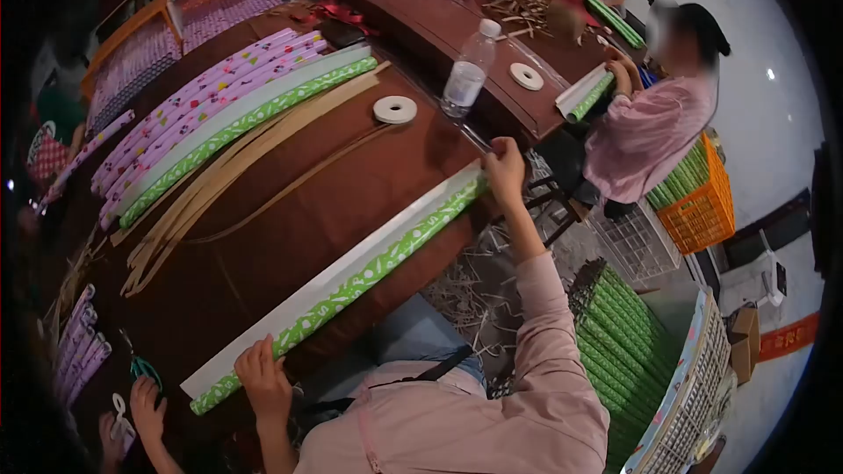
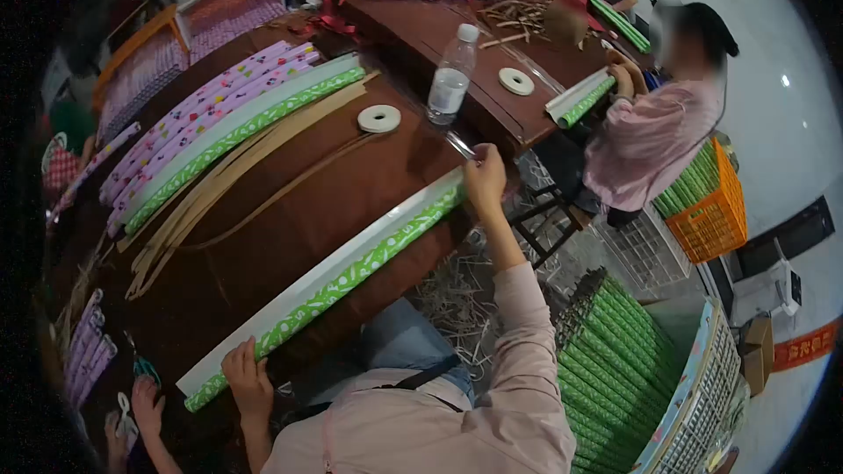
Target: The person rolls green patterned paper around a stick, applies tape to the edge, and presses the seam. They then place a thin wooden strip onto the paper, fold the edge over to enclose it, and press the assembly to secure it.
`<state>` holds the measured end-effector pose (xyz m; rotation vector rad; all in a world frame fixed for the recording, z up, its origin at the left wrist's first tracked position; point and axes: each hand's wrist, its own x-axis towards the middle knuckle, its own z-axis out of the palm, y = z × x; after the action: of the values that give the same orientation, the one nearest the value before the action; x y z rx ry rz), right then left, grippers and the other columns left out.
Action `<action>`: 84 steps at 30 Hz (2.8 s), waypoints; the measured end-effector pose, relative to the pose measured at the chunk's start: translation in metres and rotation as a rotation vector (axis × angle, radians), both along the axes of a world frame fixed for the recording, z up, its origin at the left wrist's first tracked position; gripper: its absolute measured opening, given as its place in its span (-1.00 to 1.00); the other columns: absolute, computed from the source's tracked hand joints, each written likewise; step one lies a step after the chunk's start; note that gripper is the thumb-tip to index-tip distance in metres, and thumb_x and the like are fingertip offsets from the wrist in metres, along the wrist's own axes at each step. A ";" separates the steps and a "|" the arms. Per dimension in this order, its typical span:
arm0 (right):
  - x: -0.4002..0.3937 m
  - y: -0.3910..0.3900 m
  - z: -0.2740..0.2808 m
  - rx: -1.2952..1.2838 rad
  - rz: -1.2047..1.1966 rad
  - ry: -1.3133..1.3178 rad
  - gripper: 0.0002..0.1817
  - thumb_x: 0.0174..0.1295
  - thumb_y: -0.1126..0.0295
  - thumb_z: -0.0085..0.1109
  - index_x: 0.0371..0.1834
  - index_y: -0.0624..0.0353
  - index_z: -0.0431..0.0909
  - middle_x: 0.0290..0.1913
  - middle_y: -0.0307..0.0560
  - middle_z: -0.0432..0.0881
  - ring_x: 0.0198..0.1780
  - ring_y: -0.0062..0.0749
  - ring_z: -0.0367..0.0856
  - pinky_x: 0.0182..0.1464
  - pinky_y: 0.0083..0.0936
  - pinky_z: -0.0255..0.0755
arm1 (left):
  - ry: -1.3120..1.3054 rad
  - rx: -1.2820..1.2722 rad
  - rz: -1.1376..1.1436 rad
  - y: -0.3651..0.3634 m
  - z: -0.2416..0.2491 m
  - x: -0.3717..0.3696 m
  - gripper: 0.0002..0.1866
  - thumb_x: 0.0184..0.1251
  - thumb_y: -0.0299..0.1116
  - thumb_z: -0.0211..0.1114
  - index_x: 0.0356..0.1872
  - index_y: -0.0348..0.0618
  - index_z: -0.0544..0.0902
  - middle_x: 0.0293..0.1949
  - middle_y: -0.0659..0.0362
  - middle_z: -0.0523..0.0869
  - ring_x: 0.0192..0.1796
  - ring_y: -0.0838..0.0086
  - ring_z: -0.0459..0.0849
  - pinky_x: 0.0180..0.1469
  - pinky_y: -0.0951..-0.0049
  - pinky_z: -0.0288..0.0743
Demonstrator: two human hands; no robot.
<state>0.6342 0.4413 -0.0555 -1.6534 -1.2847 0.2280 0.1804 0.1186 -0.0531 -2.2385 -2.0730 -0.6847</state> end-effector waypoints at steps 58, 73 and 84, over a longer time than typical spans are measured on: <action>-0.231 -0.016 0.281 0.952 0.931 0.828 -0.86 0.34 0.52 0.23 -0.09 0.27 0.66 -0.20 -0.09 0.71 -0.29 -0.51 0.64 -0.23 -0.61 0.53 | -0.011 0.180 0.052 0.008 -0.001 0.009 -0.56 0.21 -0.28 0.37 0.12 -0.16 0.60 -0.04 0.18 0.62 0.01 0.30 0.56 0.13 0.21 0.35; -0.121 -0.181 0.360 0.506 0.809 -0.376 -0.75 0.19 0.64 0.20 -0.04 0.32 0.63 -0.45 -0.19 0.63 -0.55 -0.49 0.55 -0.53 -0.55 0.42 | -0.057 0.133 0.022 0.009 -0.003 0.006 -0.56 0.23 -0.35 0.38 0.15 -0.21 0.60 -0.03 0.12 0.62 0.01 0.23 0.54 0.13 0.18 0.33; -0.224 -0.221 0.061 0.819 1.251 -1.260 -0.70 0.11 0.47 0.21 -0.09 0.39 0.65 -0.50 -0.27 0.53 -0.55 -0.61 0.46 -0.57 -0.69 0.30 | -0.283 0.032 0.048 0.007 0.013 0.005 -0.58 0.46 -0.15 0.15 0.14 -0.23 0.63 0.01 -0.01 0.67 0.08 0.09 0.55 0.21 0.12 0.32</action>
<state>0.4100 0.2199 0.0051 0.0606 -2.6986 -0.6599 0.1853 0.1252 -0.0398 -2.1761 -2.2053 -1.0788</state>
